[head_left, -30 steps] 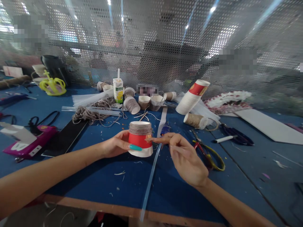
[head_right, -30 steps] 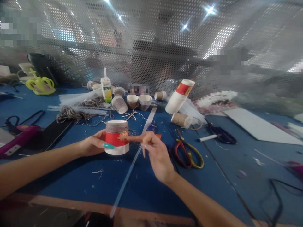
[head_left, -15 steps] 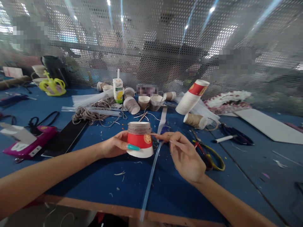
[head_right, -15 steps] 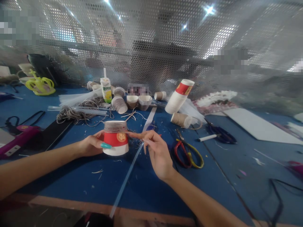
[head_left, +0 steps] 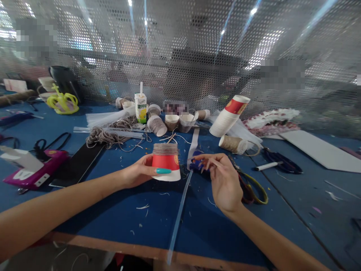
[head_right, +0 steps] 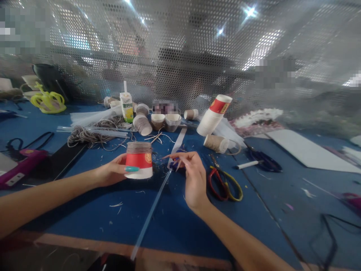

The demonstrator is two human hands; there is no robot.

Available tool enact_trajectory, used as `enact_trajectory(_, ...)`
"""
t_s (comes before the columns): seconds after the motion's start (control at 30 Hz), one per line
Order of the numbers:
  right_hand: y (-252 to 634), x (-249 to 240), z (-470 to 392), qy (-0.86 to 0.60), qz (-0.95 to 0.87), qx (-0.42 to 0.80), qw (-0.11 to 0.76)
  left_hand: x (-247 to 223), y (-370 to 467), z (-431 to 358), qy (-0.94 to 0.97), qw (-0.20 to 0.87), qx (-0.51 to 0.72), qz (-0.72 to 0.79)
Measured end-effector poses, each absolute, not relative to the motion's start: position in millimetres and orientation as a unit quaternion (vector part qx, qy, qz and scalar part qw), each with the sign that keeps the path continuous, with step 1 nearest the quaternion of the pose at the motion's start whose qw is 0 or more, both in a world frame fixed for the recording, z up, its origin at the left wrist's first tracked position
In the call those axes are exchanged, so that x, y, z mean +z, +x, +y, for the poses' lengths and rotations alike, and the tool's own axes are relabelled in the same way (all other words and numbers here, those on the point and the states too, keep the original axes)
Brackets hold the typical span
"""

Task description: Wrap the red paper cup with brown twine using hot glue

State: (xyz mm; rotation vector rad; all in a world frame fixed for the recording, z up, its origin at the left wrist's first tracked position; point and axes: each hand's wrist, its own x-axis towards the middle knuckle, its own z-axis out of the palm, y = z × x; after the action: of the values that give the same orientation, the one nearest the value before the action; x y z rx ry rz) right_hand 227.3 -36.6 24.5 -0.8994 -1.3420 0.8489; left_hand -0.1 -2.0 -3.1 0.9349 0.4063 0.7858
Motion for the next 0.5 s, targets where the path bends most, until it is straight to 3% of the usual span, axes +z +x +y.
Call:
enact_trajectory(0.07, 228.8, 24.4, -41.9, -0.353, -0.654, 0.328, 0.583, -2.8, 2.5, -2.2, 0.441, 0.775, 0.391, 0.228)
enact_trajectory(0.27, 229.2, 24.8, -55.9, -0.302, -0.851, 0.211, 0.375, -3.6, 7.0, -5.4, 0.47, 0.718, 0.416, 0.301)
enact_trajectory(0.5, 231.0, 23.4, -47.7, -0.31, -0.861, 0.211, 0.344, -5.1, 7.1, -6.7, 0.483, 0.717, 0.409, 0.29)
